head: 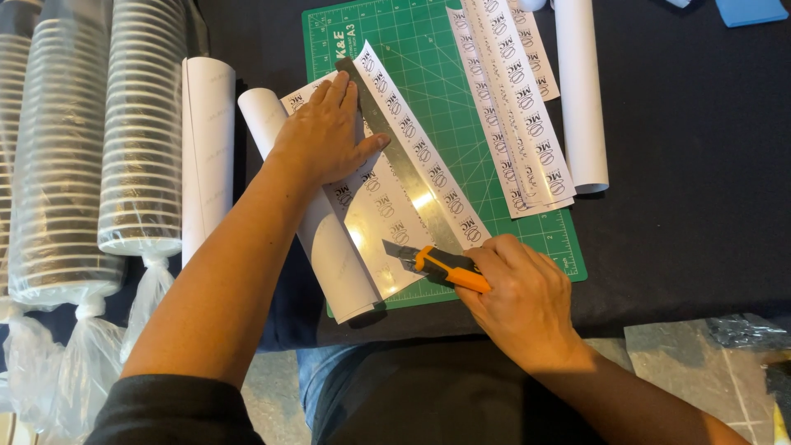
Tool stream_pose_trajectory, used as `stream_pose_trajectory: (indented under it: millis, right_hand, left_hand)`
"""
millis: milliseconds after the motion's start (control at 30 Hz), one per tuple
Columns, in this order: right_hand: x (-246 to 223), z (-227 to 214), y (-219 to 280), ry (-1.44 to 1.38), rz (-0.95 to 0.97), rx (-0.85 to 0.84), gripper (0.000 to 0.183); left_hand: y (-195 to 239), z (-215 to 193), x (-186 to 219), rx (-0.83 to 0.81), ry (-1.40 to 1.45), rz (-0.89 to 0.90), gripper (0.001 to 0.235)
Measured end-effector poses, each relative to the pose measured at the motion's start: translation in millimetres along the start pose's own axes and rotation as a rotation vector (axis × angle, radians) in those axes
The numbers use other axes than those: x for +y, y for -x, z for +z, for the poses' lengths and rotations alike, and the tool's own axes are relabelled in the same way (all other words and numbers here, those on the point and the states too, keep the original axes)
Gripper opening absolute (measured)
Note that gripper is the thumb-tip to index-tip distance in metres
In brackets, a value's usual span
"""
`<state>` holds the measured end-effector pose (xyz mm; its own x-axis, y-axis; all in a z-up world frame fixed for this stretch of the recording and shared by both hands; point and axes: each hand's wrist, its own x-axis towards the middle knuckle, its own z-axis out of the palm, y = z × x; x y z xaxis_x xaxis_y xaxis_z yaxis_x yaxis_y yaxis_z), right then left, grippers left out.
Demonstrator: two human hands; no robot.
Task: Using a utility knife and a metal ruler to cut printed paper strips from a roll on a cutting mat.
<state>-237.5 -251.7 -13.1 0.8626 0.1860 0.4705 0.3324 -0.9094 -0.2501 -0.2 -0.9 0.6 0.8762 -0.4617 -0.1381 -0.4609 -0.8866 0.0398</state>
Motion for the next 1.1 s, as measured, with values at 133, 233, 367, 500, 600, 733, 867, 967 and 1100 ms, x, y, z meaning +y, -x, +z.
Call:
stream_pose_trajectory:
  millis: [133,233,367,500,600,733,867,967,1100]
  right_hand:
    - [0,0,-1,-0.022,-0.001,-0.007,0.027]
    - [0,1,0,-0.010,0.006,0.006,0.026]
    - [0,1,0,-0.008,0.009,-0.001,0.025]
    - [0,1,1,0.007,0.002,-0.007,0.026]
    - [-1,0,-1,0.015,0.002,-0.005,0.025]
    - [4,-1,-1,0.007,0.017,-0.032,0.028]
    - [19,-31,-21,-0.314,0.380,-0.282,0.017]
    - [32,-56,-44,-0.425,0.557,-0.288,0.014]
    - [9,-80,-93,-0.568,0.530,-0.293,0.038]
  left_hand:
    - [-1,2,-1,0.001,-0.001,0.002,0.097]
    - [0,3,-2,0.029,0.002,0.013,0.097]
    - [0,2,-2,0.021,0.004,0.011,0.098]
    - [-1,2,-2,0.012,-0.005,0.012,0.098]
    - [4,-13,6,-0.090,0.051,-0.062,0.118]
    - [3,-27,19,-0.168,0.038,-0.094,0.146]
    - [-3,-39,28,-0.267,0.036,-0.151,0.158]
    - [-5,-36,27,-0.274,0.011,-0.159,0.160]
    - [-3,-44,31,-0.279,0.024,-0.168,0.160]
